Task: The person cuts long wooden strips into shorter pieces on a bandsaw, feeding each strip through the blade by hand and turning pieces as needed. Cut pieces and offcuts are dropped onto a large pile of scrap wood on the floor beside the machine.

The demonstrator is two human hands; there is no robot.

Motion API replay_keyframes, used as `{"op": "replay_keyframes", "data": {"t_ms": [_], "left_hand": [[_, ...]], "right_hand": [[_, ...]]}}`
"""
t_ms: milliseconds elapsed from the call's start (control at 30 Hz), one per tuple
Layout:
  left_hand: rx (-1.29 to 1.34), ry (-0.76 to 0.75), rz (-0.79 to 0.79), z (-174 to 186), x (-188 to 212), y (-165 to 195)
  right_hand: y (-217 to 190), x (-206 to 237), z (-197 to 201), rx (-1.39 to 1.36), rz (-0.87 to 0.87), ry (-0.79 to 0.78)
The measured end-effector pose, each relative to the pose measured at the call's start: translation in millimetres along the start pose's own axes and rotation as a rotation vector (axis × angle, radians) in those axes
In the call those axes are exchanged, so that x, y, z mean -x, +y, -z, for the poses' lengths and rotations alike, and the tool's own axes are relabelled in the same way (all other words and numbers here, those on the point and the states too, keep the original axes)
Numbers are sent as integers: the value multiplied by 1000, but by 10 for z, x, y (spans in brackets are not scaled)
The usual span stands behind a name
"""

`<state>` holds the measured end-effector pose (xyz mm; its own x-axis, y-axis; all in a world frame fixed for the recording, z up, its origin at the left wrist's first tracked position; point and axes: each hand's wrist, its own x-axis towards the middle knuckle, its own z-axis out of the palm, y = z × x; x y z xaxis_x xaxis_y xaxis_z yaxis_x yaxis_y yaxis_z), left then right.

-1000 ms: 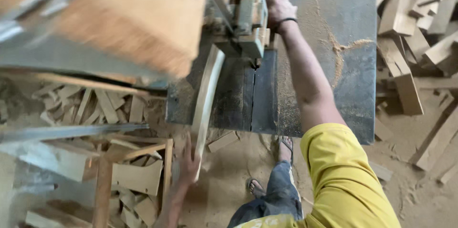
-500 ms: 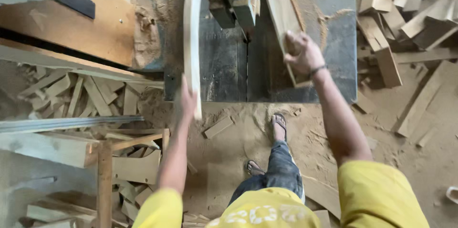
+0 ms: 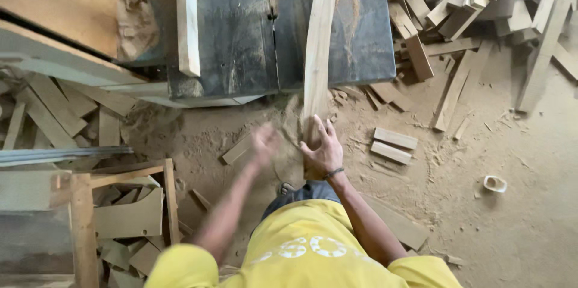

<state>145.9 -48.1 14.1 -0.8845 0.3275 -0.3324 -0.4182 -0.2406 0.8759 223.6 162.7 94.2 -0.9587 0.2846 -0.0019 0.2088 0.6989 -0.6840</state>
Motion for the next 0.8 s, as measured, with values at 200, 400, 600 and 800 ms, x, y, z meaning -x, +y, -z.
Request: {"op": "replay_keyframes", "data": {"t_ms": [200, 400, 600, 800], "left_hand": [[-281, 154, 45, -366, 1060, -814], [-130, 215, 198, -368, 1908, -1039], [-325, 462, -66, -887, 2594, -1417], [-251, 570, 89, -1613, 2390, -1416]], "right_hand": [[166, 100, -172, -349, -191, -70], [133, -878, -608, -850, -336, -171], [-22, -310, -1046, -747, -91, -383], [-100, -443, -715, -680, -203, -613]]}}
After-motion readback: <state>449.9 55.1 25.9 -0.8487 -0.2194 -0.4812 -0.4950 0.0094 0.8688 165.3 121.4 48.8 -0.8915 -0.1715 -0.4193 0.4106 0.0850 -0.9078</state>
